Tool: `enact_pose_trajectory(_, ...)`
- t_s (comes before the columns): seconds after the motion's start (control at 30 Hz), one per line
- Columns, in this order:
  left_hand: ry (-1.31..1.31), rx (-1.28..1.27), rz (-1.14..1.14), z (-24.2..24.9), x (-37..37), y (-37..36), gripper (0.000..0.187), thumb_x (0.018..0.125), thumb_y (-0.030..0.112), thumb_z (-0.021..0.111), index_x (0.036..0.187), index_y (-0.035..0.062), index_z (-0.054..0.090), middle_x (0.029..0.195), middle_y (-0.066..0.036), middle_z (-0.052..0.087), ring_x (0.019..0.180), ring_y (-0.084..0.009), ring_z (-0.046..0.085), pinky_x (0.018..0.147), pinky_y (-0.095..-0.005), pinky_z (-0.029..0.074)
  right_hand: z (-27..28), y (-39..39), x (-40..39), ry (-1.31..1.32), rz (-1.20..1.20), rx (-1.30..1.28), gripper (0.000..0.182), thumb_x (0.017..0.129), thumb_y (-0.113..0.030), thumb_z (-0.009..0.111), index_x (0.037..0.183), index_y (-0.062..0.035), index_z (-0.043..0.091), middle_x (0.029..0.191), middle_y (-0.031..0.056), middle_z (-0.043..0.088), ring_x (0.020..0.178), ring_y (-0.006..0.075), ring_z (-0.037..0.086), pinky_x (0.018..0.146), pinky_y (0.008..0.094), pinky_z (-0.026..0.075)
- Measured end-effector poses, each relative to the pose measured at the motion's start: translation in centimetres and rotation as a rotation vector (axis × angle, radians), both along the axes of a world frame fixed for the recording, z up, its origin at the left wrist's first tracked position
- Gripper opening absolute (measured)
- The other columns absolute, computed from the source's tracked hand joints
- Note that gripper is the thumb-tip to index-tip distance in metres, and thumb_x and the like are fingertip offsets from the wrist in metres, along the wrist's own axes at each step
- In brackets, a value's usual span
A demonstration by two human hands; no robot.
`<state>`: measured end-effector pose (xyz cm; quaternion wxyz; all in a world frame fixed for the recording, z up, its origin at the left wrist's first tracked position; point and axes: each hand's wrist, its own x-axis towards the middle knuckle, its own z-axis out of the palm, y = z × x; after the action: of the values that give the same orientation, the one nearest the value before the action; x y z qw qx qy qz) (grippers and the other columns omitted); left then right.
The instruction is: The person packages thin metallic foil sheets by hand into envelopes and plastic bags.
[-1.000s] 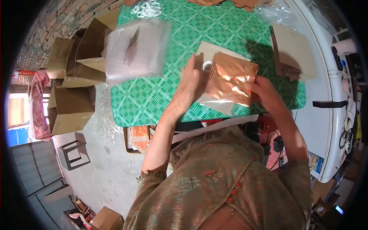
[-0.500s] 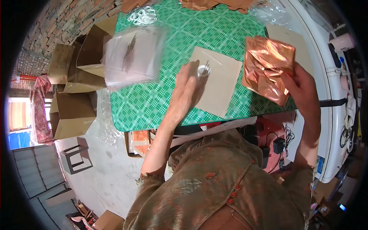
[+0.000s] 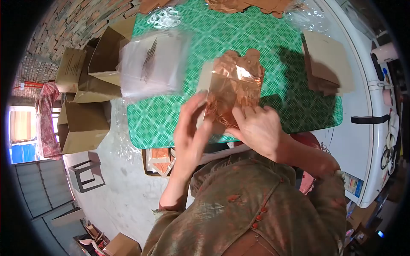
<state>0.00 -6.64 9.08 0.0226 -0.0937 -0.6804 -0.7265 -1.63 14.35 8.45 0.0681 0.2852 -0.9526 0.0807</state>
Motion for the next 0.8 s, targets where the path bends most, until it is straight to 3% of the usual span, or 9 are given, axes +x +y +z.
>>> enact_pose_trajectory(0.07,0.320,-0.029,-0.048,2.5,2.7,-0.5,0.044,0.096,-0.001,0.067,0.140,-0.0050,0.061,0.134,-0.020,0.065,0.132,-0.0294,0.062,0.116,-0.0417,0.046,-0.2,0.8,0.7,0.036,-0.004,-0.094,0.031,0.087,-0.034,0.083,0.095,-0.0132,0.062,0.072,0.0054,0.067,0.064,0.0265,0.071,0.061,0.0398,0.055)
enact_pose_trajectory(0.13,0.668,0.322,-0.219,4.1,2.9,0.4,0.037,0.089,0.004,0.076,0.125,-0.0011,0.070,0.118,-0.016,0.071,0.117,-0.0296,0.068,0.102,-0.0394,0.056,-0.9,1.8,0.8,0.115,-0.010,-0.134,0.026,0.084,-0.026,0.084,0.096,-0.0140,0.064,0.078,0.0024,0.067,0.075,0.0244,0.071,0.063,0.0370,0.054)
enact_pose_trajectory(0.2,0.751,0.507,-0.334,8.2,4.9,0.4,0.042,0.089,0.008,0.081,0.130,0.0070,0.072,0.133,-0.012,0.065,0.128,-0.0259,0.061,0.102,-0.0352,0.059,-1.1,3.0,-0.1,0.206,0.005,-0.090,0.026,0.083,-0.022,0.085,0.098,-0.0132,0.067,0.085,0.0015,0.068,0.086,0.0233,0.071,0.068,0.0361,0.053)
enact_pose_trajectory(0.23,0.791,0.598,-0.391,10.1,5.8,0.5,0.045,0.090,0.010,0.084,0.133,0.0110,0.073,0.141,-0.010,0.063,0.134,-0.0241,0.057,0.101,-0.0332,0.060,-1.8,3.7,-0.4,0.152,0.000,-0.063,0.039,0.078,-0.028,0.088,0.107,-0.0128,0.067,0.114,0.0044,0.068,0.115,0.0245,0.064,0.085,0.0403,0.050)
enact_pose_trajectory(0.37,1.139,0.944,-0.202,12.2,5.3,3.8,0.042,0.091,-0.004,0.078,0.131,0.0100,0.074,0.142,-0.005,0.062,0.133,-0.0232,0.058,0.100,-0.0319,0.062,-2.9,4.1,-1.7,0.265,0.038,-0.082,0.066,0.078,-0.028,0.089,0.135,-0.0105,0.061,0.135,0.0100,0.062,0.124,0.0308,0.060,0.093,0.0453,0.048)
enact_pose_trajectory(0.47,1.285,0.822,-0.344,12.0,4.0,3.0,0.038,0.093,-0.006,0.076,0.128,0.0083,0.074,0.138,-0.005,0.063,0.127,-0.0222,0.059,0.099,-0.0324,0.062,-4.3,4.2,-1.6,0.194,0.054,-0.105,0.063,0.079,-0.028,0.088,0.134,-0.0090,0.061,0.135,0.0108,0.062,0.123,0.0321,0.059,0.095,0.0471,0.047)
enact_pose_trajectory(0.5,1.001,0.901,-0.405,11.1,5.4,2.8,0.039,0.094,-0.004,0.075,0.130,0.0108,0.073,0.139,-0.006,0.062,0.124,-0.0231,0.059,0.097,-0.0339,0.063,-4.7,4.2,-1.5,0.207,0.046,-0.102,0.064,0.080,-0.027,0.088,0.135,-0.0086,0.061,0.136,0.0113,0.062,0.123,0.0324,0.059,0.094,0.0471,0.047)
enact_pose_trajectory(0.63,0.841,0.494,-0.329,7.2,11.1,-0.4,0.043,0.095,0.001,0.075,0.136,0.0115,0.069,0.142,-0.009,0.060,0.125,-0.0290,0.060,0.097,-0.0375,0.061,-5.6,3.7,-1.3,0.192,-0.007,-0.069,0.064,0.079,-0.026,0.087,0.135,-0.0063,0.062,0.135,0.0135,0.063,0.120,0.0321,0.059,0.093,0.0459,0.045)
enact_pose_trajectory(0.8,0.480,-0.402,-0.113,4.1,1.4,-0.3,0.049,0.090,0.010,0.077,0.135,-0.0057,0.065,0.132,-0.023,0.069,0.121,-0.0406,0.067,0.105,-0.0466,0.053,-4.2,3.6,-1.7,0.190,-0.007,-0.064,0.050,0.078,-0.025,0.086,0.121,-0.0041,0.070,0.127,0.0137,0.067,0.115,0.0291,0.061,0.089,0.0433,0.046)
